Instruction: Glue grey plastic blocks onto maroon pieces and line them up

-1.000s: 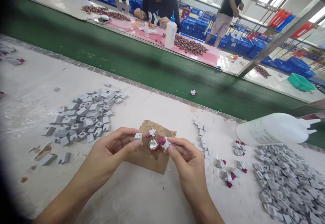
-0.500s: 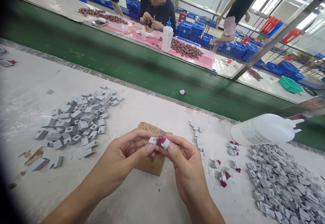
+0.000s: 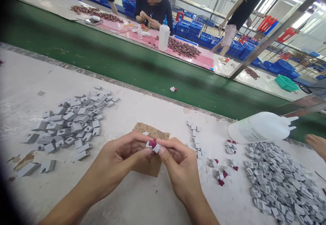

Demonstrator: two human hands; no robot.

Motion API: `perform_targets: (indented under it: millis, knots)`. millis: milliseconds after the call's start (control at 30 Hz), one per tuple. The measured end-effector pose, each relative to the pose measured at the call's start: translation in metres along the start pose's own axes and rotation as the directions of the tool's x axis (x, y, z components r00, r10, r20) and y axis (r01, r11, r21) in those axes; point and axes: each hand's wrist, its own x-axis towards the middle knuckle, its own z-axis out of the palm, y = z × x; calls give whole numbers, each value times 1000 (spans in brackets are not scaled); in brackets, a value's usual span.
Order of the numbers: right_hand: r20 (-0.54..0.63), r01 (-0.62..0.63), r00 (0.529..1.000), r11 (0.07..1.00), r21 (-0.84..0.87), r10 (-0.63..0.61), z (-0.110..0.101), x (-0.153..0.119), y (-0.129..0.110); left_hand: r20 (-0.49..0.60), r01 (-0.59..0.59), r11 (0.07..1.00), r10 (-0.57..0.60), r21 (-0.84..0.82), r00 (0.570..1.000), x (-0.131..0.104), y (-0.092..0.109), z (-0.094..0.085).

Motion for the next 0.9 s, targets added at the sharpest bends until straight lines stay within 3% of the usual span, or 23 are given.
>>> perform_targets:
  millis: [133, 233, 333, 433, 533, 600, 667, 767, 900]
  knots:
    - [31, 19, 999, 998, -62, -17, 0, 3, -7, 75, -32, 997, 28, 64, 997, 6, 5, -7]
    - [84, 23, 996, 961, -274, 0, -3, 28, -14, 109, -16, 995, 5, 95, 994, 24, 10, -16]
    - [52, 42, 999, 845, -533, -16, -8, 89, -19, -26, -24, 972, 31, 234, 999, 53, 15, -28]
    - [-48, 46, 994, 758, -651, -101, -6, 170, -18, -216, -5, 924, 95, 383, 972, 88, 20, -39]
    - [-11, 92, 989, 684, -724, -145, 4, 236, -10, -299, 24, 884, 132, 467, 945, 124, 20, -45]
    - [17, 109, 989, 656, -747, -144, 12, 262, -5, -326, 67, 849, 127, 525, 937, 149, 18, -45]
    - [1, 86, 991, 644, -760, -132, 16, 273, -2, -342, 118, 811, 105, 573, 934, 174, 16, -43]
    - [-71, 19, 991, 651, -759, -112, 8, 265, -6, -366, 179, 754, 87, 632, 927, 209, 15, -38]
    - [-68, -15, 997, 708, -706, -47, -20, 205, -22, -381, 224, 681, 88, 697, 920, 241, 17, -31]
